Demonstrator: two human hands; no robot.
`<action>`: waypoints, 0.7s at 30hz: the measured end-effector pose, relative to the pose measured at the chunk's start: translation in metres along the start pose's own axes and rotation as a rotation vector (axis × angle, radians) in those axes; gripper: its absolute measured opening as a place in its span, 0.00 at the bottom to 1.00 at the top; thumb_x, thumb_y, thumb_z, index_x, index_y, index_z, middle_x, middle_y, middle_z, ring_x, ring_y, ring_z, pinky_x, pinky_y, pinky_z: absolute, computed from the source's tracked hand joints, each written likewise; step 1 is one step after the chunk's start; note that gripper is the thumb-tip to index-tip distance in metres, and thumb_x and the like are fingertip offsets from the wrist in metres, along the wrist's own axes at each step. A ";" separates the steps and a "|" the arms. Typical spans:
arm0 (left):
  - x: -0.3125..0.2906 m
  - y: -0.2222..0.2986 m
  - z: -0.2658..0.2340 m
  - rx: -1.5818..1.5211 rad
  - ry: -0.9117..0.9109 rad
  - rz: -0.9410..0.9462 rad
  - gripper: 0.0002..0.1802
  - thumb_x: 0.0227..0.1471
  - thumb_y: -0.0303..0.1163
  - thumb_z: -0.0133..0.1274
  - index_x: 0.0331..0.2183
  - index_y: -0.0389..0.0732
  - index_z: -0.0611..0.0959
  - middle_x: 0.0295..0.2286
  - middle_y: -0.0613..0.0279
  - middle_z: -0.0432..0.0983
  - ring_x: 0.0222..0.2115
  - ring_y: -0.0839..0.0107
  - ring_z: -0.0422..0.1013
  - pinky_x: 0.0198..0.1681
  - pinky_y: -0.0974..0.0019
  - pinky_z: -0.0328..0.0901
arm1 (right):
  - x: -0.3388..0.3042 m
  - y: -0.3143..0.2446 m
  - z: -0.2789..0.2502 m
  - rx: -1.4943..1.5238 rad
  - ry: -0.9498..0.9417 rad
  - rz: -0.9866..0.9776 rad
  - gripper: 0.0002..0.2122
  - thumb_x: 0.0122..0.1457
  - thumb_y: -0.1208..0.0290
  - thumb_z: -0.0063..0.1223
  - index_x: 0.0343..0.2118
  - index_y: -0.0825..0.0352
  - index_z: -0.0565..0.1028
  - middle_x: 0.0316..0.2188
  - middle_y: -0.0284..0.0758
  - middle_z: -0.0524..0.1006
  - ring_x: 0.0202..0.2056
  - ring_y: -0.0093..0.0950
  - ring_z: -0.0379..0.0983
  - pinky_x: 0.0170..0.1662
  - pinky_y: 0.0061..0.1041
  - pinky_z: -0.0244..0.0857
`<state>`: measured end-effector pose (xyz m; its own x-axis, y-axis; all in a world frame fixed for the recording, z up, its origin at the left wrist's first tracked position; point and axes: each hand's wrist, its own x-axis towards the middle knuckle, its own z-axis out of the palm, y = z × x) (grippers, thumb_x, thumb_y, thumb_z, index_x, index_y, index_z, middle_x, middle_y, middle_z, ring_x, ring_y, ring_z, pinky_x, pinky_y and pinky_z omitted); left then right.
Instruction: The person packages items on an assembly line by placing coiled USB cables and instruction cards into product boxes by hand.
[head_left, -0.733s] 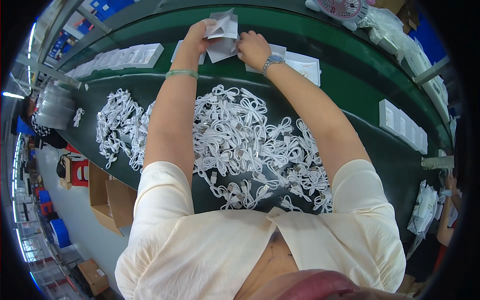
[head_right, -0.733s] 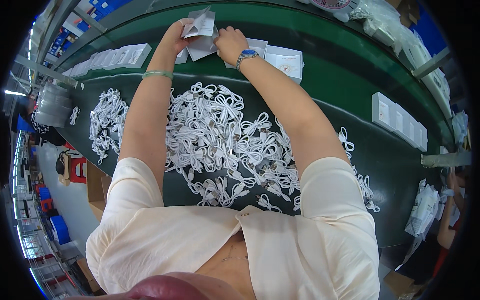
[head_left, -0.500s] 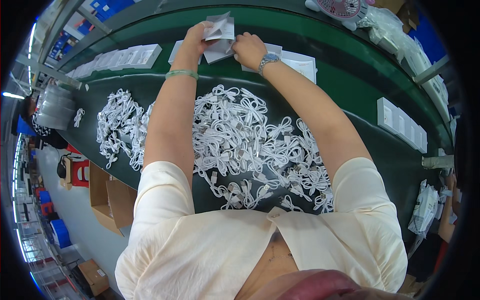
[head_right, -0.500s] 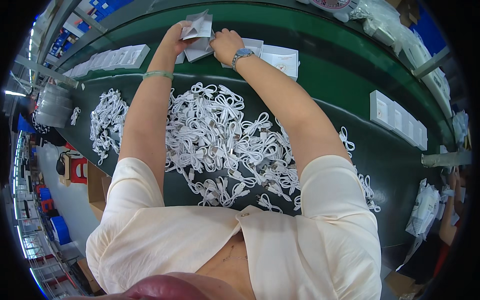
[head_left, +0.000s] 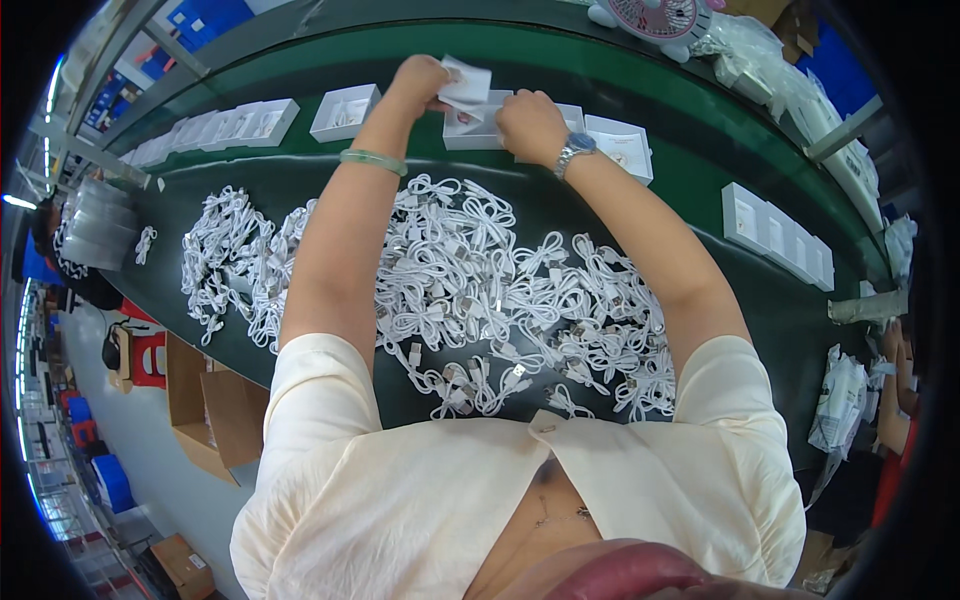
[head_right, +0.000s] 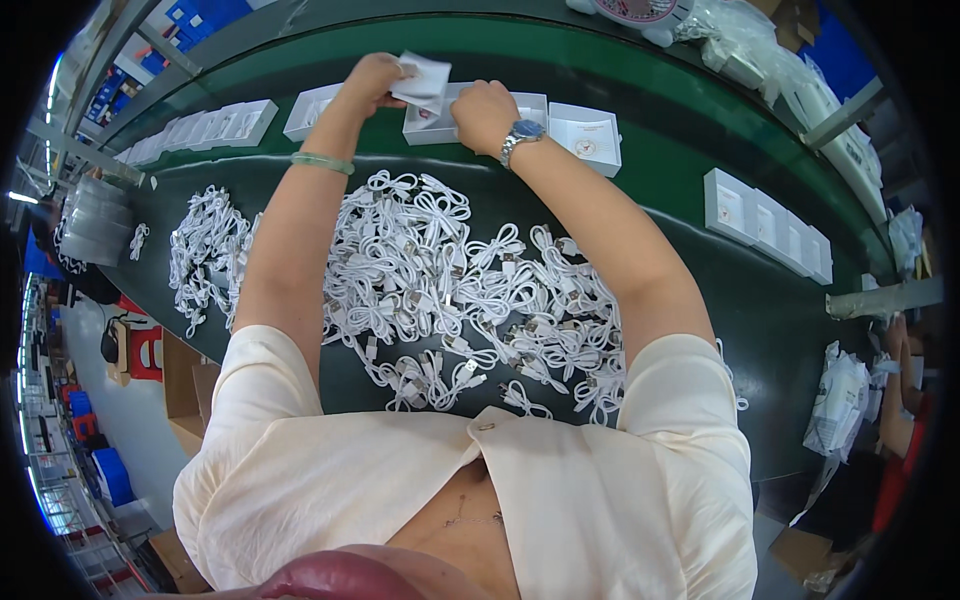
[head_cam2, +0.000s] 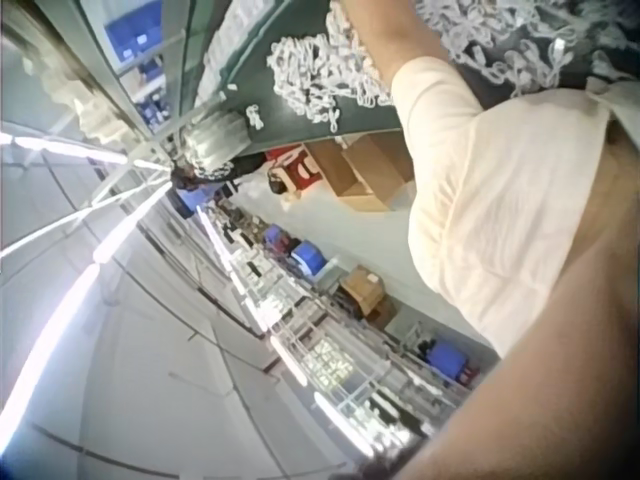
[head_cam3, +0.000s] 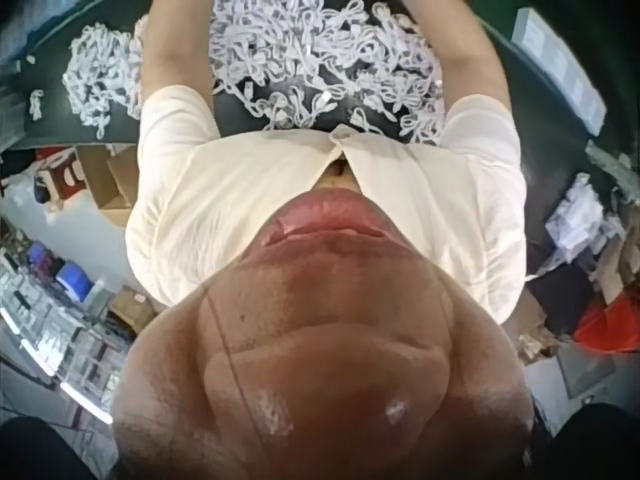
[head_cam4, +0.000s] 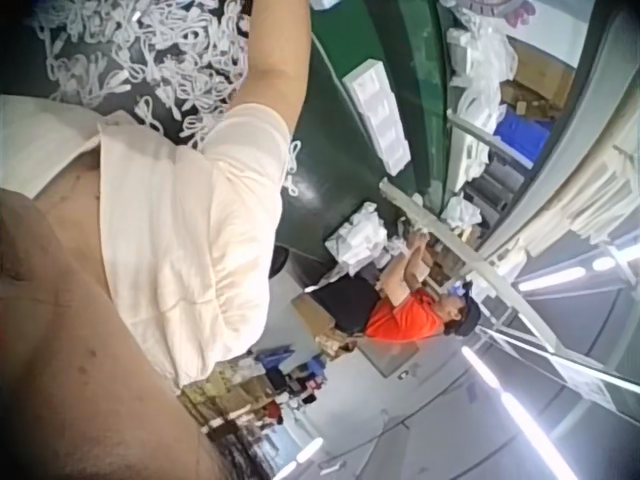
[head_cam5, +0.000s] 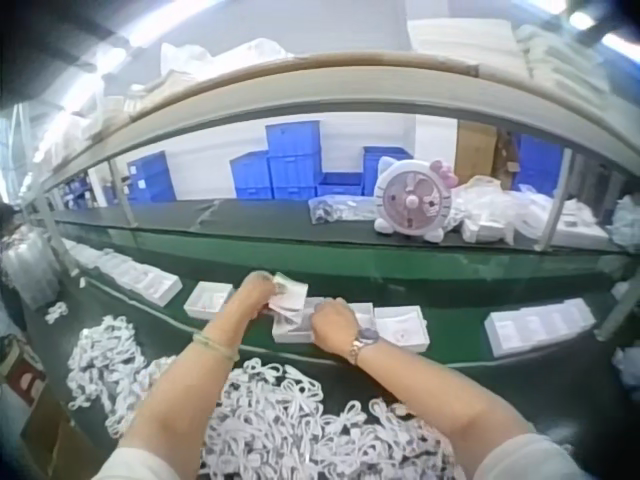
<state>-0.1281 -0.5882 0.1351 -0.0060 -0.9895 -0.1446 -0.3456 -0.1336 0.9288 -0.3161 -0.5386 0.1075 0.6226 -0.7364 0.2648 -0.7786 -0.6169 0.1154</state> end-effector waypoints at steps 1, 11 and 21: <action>0.003 -0.009 0.004 0.002 -0.008 -0.027 0.12 0.42 0.30 0.57 0.30 0.33 0.78 0.27 0.53 0.74 0.24 0.62 0.74 0.20 0.64 0.72 | -0.003 0.000 -0.007 0.020 -0.025 -0.008 0.06 0.44 0.70 0.52 0.22 0.65 0.78 0.26 0.37 0.75 0.34 0.34 0.69 0.37 0.33 0.61; -0.033 0.001 0.045 0.879 0.253 0.161 0.19 0.39 0.33 0.58 0.36 0.36 0.78 0.41 0.47 0.70 0.41 0.55 0.70 0.40 0.59 0.68 | -0.038 0.029 -0.020 0.254 0.119 0.112 0.09 0.49 0.70 0.51 0.31 0.66 0.78 0.29 0.38 0.75 0.35 0.36 0.69 0.41 0.32 0.63; -0.007 -0.032 0.026 1.134 -0.049 0.378 0.12 0.43 0.39 0.53 0.30 0.44 0.82 0.30 0.52 0.77 0.34 0.57 0.72 0.41 0.59 0.66 | -0.063 0.003 -0.080 0.772 0.033 0.025 0.10 0.52 0.69 0.50 0.35 0.67 0.76 0.32 0.40 0.75 0.34 0.36 0.71 0.40 0.30 0.64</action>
<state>-0.1412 -0.5755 0.0976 -0.3126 -0.9491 0.0376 -0.9450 0.3148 0.0888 -0.3640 -0.4720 0.1678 0.5934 -0.7516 0.2879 -0.5095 -0.6277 -0.5886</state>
